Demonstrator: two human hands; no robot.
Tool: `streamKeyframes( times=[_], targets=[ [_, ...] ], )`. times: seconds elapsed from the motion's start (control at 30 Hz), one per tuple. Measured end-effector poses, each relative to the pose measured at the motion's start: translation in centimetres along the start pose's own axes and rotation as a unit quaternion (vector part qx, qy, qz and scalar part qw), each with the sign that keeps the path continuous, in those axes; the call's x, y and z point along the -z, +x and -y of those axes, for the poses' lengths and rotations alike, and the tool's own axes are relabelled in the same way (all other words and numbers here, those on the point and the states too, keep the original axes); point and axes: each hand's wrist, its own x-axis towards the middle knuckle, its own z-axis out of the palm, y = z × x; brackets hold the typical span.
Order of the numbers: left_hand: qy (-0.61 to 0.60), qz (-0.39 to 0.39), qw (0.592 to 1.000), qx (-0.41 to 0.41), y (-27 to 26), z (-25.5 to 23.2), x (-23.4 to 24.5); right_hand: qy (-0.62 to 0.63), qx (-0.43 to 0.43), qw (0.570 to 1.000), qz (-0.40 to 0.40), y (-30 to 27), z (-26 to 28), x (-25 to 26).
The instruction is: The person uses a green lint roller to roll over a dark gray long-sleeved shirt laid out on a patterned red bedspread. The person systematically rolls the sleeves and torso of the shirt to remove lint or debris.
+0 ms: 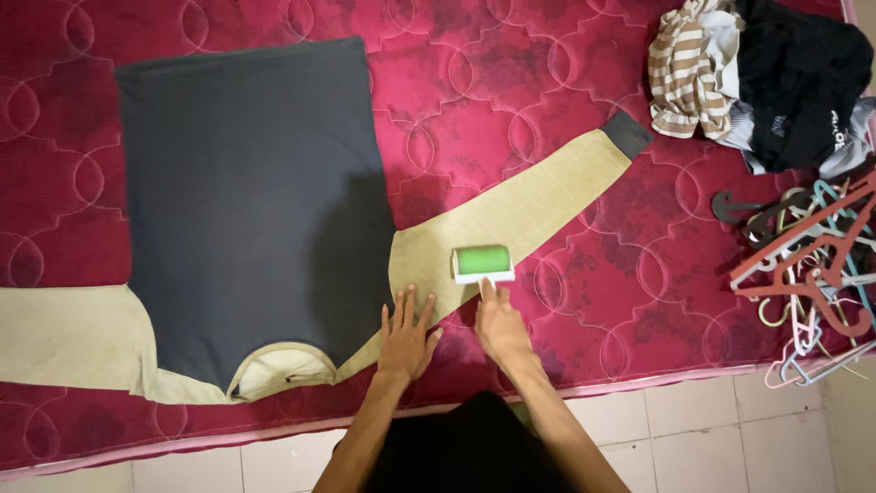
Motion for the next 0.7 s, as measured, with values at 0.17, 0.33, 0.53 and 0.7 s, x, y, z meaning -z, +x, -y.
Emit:
streamKeyframes(
  times=[0.17, 0.33, 0.53, 0.7],
  targets=[
    [-0.005, -0.010, 1.000, -0.001, -0.2, 0.1, 0.0, -0.003, -0.022, 1.000, 0.018, 4.0, 1.0, -0.2],
    [-0.018, -0.039, 0.999, -0.008, -0.1, 0.0, 0.0, -0.030, 0.026, 0.999, -0.030, 6.9, 0.2, -0.9],
    [-0.013, -0.075, 0.997, -0.025, -0.2, 0.4, -0.4, -0.105, 0.003, 0.994, 0.032, 7.5, -0.8, -0.5],
    [-0.020, -0.066, 0.997, -0.022, -0.1, 0.4, -0.6, -0.072, 0.018, 0.997, -0.016, 9.1, -1.0, -1.3]
  ],
)
